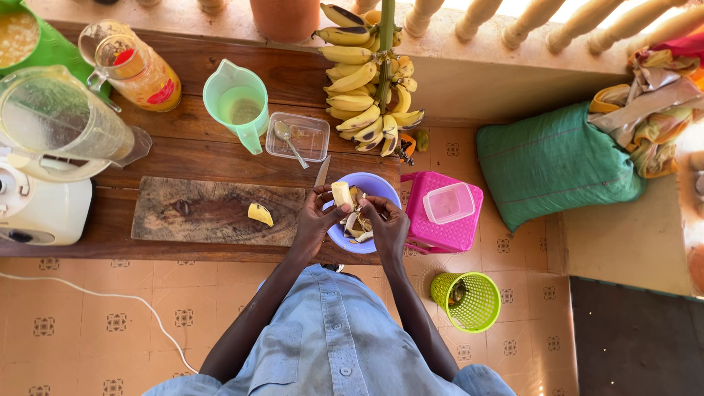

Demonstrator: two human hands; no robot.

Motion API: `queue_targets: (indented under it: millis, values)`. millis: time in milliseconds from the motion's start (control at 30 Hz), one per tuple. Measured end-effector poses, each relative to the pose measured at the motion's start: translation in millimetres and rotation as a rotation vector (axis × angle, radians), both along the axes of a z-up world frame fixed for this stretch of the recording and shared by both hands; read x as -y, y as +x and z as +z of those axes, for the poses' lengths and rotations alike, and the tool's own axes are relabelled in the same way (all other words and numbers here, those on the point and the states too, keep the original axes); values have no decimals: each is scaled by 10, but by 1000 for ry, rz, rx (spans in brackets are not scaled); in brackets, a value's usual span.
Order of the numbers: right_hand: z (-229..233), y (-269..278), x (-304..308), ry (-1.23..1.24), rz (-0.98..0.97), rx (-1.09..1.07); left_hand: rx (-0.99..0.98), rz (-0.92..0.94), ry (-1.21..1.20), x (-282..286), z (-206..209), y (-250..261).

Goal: The person operates a blender to mix a yellow-orange liquid, then pours the blended mixture into a green pitcher. Afterward, they peel and cut a banana on a wooden cutting board, placing the pieces into a purple bowl.

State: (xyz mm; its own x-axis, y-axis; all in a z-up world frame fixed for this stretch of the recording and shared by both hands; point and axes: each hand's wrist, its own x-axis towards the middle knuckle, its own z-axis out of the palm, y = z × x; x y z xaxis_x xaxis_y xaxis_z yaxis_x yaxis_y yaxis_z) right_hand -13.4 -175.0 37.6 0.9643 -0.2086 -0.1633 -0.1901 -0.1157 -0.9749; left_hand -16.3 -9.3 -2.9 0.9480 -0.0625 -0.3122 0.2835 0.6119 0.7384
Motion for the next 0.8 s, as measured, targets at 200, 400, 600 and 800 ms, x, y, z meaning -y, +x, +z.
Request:
queue_targets:
  millis: [200,400,600,800]
  values:
    - [-22,-22,74,-261,20,-14,-107,-100,-151,-116,-136,52]
    - [105,-78,77,-347,70,130,-213,-178,-230,-178,-129,51]
    - [270,-158,-25,-449,291,309,-262,-245,-352,-210,-68,47]
    - [260,-116,-54,-512,326,456,-251,-300,-382,-256,-43,30]
